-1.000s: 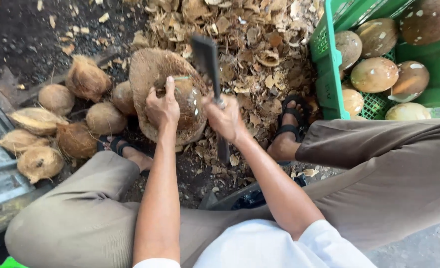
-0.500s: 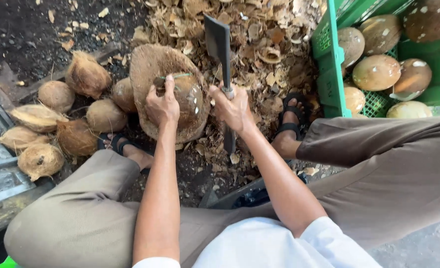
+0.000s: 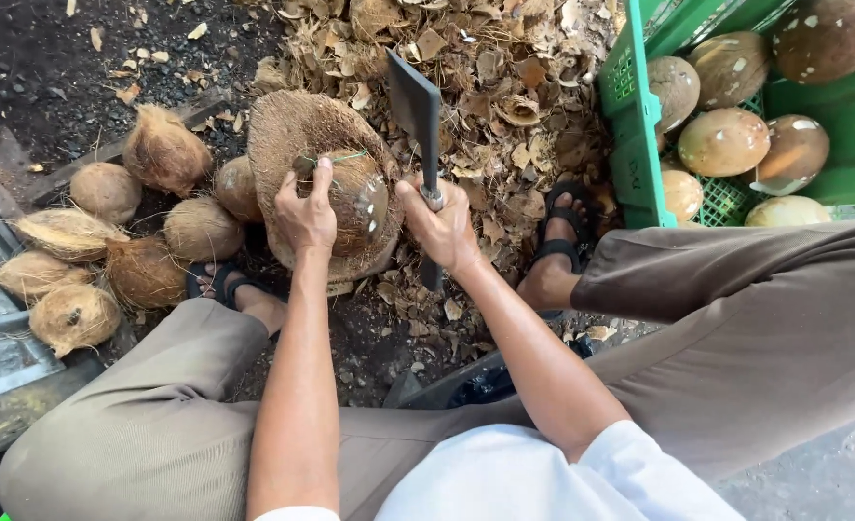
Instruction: Using a large knife to remove the thick, fibrous outer husk from a coconut.
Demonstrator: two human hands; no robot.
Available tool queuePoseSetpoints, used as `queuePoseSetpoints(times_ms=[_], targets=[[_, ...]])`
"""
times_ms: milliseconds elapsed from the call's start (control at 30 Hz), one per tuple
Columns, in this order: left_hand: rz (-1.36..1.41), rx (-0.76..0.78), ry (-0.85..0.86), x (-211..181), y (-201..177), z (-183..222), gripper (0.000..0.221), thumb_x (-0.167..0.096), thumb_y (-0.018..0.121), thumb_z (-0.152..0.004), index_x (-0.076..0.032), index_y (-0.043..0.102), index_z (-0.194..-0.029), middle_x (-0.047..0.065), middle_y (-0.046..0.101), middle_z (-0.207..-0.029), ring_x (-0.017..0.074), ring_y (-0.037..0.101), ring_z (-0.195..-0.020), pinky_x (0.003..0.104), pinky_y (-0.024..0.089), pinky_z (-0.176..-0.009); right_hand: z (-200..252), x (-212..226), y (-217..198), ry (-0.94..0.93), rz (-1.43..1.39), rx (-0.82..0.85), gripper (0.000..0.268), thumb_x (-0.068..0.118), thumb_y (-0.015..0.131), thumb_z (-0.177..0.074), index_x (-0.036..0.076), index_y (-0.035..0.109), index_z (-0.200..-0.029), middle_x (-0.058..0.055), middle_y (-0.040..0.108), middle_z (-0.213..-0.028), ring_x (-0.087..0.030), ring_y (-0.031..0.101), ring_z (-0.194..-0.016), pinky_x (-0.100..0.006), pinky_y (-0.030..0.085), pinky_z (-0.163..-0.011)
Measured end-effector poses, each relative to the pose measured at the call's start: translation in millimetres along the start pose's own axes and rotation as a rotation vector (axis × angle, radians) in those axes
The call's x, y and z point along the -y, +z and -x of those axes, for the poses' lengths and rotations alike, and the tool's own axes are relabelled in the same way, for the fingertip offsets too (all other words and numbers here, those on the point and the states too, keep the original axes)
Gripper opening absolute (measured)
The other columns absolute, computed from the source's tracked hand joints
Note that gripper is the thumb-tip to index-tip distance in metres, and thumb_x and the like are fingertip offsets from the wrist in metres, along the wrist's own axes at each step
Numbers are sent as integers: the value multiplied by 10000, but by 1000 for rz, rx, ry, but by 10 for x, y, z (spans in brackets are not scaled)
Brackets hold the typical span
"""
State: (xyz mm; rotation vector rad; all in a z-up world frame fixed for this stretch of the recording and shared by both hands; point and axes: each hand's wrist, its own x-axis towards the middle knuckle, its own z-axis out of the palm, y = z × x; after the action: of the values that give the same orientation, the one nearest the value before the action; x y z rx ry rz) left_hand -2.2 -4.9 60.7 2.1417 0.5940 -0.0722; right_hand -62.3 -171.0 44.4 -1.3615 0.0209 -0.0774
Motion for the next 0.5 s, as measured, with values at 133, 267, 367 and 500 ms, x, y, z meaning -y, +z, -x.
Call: queuePoseSetpoints(times_ms=[133,267,367,500], targets=[[-8,8,-8,226,41,-127,854,-702,644,-836,-27,603,-1357,217,589,-1394,368,524,-1339,463,360,-1132,176,-610,-146,314,119,33,328,259,626,-991,122,571,-699,-14,533,-479,-115,493,-386,-233,421,-404],[8,-2,0,363,48,-132,863,-685,661,-841,24,608,-1330,254,596,-1369,394,530,-1323,484,357,-1126,363,-595,-98,429,168,8,351,294,647,-964,99,571,-682,-54,540,-476,-140,511,-381,-273,429,-387],[25,2,101,238,49,-127,694,-653,613,-914,-47,676,-1246,205,667,-1257,375,599,-1240,488,405,-1080,-48,-413,-138,197,131,30,367,361,627,-953,118,555,-687,-53,547,-478,-147,551,-395,-282,449,-402],[-59,28,77,399,30,-245,651,-656,558,-952,-86,672,-1246,182,677,-1215,369,622,-1185,501,411,-1065,18,-411,-60,160,127,-19,362,317,569,-1019,140,532,-705,-52,519,-459,-144,512,-329,-246,433,-321]])
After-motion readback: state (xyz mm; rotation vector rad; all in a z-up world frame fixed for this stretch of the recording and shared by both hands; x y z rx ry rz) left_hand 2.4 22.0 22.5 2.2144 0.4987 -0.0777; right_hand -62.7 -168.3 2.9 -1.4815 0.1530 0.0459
